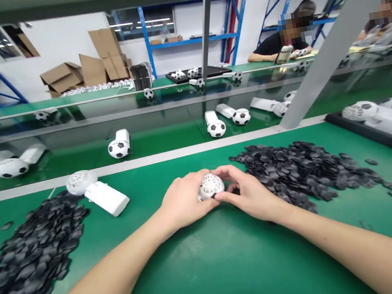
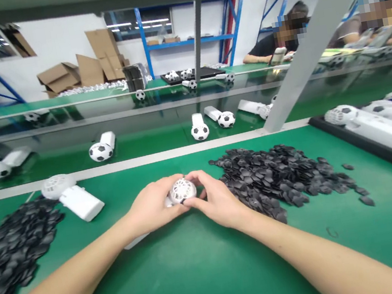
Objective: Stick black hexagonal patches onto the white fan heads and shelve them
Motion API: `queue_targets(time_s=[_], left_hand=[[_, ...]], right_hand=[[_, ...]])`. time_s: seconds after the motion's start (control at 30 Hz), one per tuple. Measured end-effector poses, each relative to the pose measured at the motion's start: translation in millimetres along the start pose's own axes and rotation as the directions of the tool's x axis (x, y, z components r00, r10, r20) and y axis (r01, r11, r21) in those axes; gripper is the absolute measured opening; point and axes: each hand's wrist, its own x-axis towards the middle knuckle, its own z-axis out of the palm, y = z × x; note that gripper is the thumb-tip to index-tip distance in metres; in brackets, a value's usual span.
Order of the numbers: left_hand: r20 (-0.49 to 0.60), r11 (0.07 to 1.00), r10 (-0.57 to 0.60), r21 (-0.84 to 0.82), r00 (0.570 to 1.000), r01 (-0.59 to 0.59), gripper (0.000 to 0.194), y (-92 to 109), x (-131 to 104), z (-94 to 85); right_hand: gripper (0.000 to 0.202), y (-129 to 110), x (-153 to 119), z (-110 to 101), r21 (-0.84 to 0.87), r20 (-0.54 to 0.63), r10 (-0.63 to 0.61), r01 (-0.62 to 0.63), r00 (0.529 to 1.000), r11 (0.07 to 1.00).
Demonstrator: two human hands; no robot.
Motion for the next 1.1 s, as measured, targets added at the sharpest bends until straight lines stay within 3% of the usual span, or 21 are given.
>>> queue_targets(time_s=[0.07,0.13,0.23,0.3,0.4,0.5,0.73,0.83,0.9,1.0,1.1], left_hand=[[0.014,1.0,-0.016,0.02,1.0,0.016,0.059,0,-1,-0.1],[0.032,0.998,-0.058,0.035,0.998,0.057,0.068,-1,-1,-2.1],[0.058,0.995,-0.07,0.072,0.996,0.065,0.068,-4,0,-8.2],[0.086,0.996,-0.037,0.084,0.996,0.03,0.068,-8,1,-12.0],[0.122,0.999,-0.032,0.019,0.992,0.03,0.076,-13,2,-13.4],[0.075,0.997,-0.07,-0.03,0.995,0.073,0.07,-14,2,-9.8],[0.014,0.998,-0.028,-0.048,1.0,0.029,0.064,-14,3,-6.3],[0.062,0.999,0.036,-0.017,0.997,-0.035,0.063,-14,3,-8.7],[0.091,0.997,0.065,0.024,0.994,-0.067,0.064,-14,2,-10.1],[0.112,0.992,0.089,0.079,0.99,-0.098,0.061,-16,1,-11.6],[0.117,0.989,0.091,0.103,0.989,-0.104,0.057,-22,1,-12.9]], right_hand=[[0.034,1,2,-9,-0.053,0.023,0.0,0.001,1.0,0.999],[0.031,1,3,-21,-0.246,0.03,0.002,0.005,1.0,0.969],[0.027,3,3,-40,-0.629,-0.014,0.059,-0.055,0.998,0.776],[0.02,5,2,-46,-0.739,-0.017,0.118,-0.092,0.993,0.667],[0.011,8,2,-47,-0.753,0.015,0.15,-0.088,0.989,0.652],[0.009,9,3,-45,-0.754,0.014,0.156,-0.092,0.988,0.651],[0.019,10,8,-45,-0.777,0.023,0.125,-0.06,0.992,0.627],[0.024,9,7,-47,-0.747,0.018,0.062,-0.028,0.998,0.664],[0.023,6,5,-47,-0.651,0.018,-0.003,0.014,1.0,0.759],[0.016,2,2,-45,-0.353,0.021,0.006,0.002,1.0,0.935],[0.013,1,1,-41,0.005,0.094,0.121,-0.122,0.988,0.993]])
